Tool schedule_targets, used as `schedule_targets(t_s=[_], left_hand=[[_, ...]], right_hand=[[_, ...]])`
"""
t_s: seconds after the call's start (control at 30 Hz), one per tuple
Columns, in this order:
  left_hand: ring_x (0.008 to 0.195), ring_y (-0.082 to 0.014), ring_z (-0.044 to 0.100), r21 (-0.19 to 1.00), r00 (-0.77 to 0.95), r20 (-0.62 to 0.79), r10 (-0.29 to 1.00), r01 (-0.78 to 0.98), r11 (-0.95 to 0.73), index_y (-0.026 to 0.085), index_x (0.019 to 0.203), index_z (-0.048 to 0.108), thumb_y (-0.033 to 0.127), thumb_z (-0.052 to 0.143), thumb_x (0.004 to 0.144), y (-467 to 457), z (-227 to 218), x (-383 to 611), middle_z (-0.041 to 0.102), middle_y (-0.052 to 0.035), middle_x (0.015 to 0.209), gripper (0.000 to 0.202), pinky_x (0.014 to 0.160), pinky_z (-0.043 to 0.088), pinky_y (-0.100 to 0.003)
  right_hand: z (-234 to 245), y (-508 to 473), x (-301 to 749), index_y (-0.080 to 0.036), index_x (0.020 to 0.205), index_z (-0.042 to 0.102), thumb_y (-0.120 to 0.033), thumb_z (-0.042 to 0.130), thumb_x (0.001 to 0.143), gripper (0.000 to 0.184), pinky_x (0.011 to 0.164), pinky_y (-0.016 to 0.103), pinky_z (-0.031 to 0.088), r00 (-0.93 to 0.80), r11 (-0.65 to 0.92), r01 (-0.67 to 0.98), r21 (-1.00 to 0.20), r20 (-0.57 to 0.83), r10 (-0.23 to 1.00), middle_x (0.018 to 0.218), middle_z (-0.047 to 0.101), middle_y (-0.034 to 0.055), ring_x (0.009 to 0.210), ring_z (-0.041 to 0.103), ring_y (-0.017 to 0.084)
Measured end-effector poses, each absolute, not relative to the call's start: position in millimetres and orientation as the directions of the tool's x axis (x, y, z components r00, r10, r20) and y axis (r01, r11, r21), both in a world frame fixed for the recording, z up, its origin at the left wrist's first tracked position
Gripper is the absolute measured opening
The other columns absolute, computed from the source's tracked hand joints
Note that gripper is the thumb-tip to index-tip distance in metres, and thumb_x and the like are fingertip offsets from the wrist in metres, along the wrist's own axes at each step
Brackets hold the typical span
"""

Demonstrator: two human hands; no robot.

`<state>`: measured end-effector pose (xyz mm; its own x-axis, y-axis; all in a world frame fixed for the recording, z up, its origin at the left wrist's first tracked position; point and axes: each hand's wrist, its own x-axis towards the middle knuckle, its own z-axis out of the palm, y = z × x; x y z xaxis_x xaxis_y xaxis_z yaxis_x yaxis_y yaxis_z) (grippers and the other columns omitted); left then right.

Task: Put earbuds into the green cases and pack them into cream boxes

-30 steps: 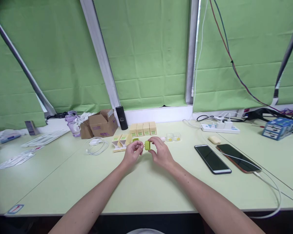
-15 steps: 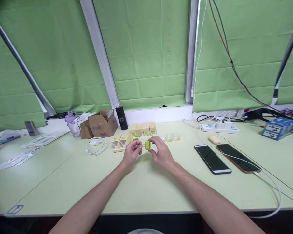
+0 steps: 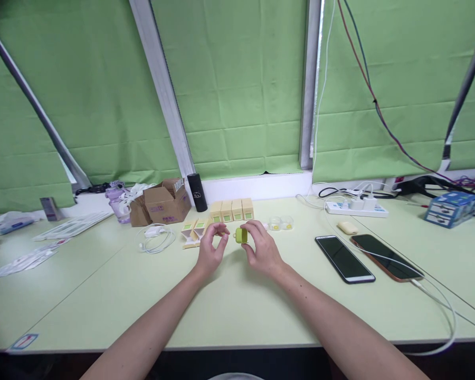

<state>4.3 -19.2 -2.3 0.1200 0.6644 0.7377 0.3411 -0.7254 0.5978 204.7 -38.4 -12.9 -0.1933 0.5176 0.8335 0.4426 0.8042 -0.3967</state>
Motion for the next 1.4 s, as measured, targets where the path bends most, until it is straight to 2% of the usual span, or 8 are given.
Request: schedule_targets(t_s=[0.13, 0.3, 0.63, 0.77, 1.4], left_hand=[[0.118, -0.0275, 0.057, 0.452, 0.241, 0.782, 0.575, 0.416, -0.789, 0.024, 0.129, 0.056, 0.027, 0.063, 0.096, -24.0, -1.0, 4.6, 0.066, -0.0108, 0.118, 0.034, 0.101, 0.048, -0.046], [0.126, -0.0305, 0.052, 0.409, 0.314, 0.771, 0.555, 0.423, -0.808, 0.026, 0.134, 0.056, 0.025, 0.068, 0.093, -26.0, -0.8, 4.9, 0.064, -0.0115, 0.129, 0.043, 0.108, 0.045, -0.052], [0.125, -0.0306, 0.053, 0.391, 0.322, 0.775, 0.543, 0.430, -0.813, 0.027, 0.132, 0.058, 0.023, 0.070, 0.093, -23.7, -1.7, 3.9, 0.065, -0.0108, 0.127, 0.041, 0.109, 0.046, -0.053], [0.126, -0.0297, 0.053, 0.403, 0.322, 0.768, 0.554, 0.429, -0.808, 0.026, 0.133, 0.058, 0.022, 0.071, 0.092, -23.5, -2.7, 3.9, 0.065, -0.0104, 0.127, 0.043, 0.109, 0.046, -0.052], [0.122, -0.0302, 0.054, 0.327, 0.343, 0.797, 0.497, 0.447, -0.833, 0.026, 0.132, 0.059, 0.021, 0.068, 0.093, -22.9, -3.7, 2.9, 0.067, -0.0104, 0.124, 0.041, 0.105, 0.047, -0.051]], right_hand=[[-11.7, -40.3, 204.2, -0.026, 0.142, 0.051, -0.005, 0.058, 0.088, 0.058, 0.096, 0.053, 0.061, -0.212, 0.816, 0.450, -0.363, 0.844, 0.493, 0.127, 0.054, 0.0142, 0.119, 0.061, 0.031], [-11.4, -39.2, 203.2, -0.029, 0.147, 0.047, -0.007, 0.058, 0.091, 0.061, 0.101, 0.055, 0.060, -0.240, 0.830, 0.456, -0.321, 0.853, 0.462, 0.133, 0.056, 0.0144, 0.125, 0.060, 0.033], [-9.1, -38.7, 207.9, -0.026, 0.134, 0.054, -0.013, 0.054, 0.099, 0.037, 0.103, 0.055, 0.061, -0.286, 0.849, 0.486, -0.208, 0.880, 0.379, 0.136, 0.061, 0.0161, 0.132, 0.061, 0.032], [-12.1, -36.5, 208.1, -0.024, 0.126, 0.059, -0.012, 0.053, 0.099, 0.030, 0.100, 0.053, 0.062, -0.306, 0.845, 0.506, -0.172, 0.880, 0.363, 0.134, 0.064, 0.0166, 0.127, 0.065, 0.031], [-11.4, -35.6, 206.3, -0.025, 0.128, 0.059, -0.011, 0.046, 0.100, 0.034, 0.090, 0.048, 0.063, -0.367, 0.836, 0.539, -0.098, 0.866, 0.339, 0.131, 0.059, 0.0167, 0.117, 0.064, 0.030]])
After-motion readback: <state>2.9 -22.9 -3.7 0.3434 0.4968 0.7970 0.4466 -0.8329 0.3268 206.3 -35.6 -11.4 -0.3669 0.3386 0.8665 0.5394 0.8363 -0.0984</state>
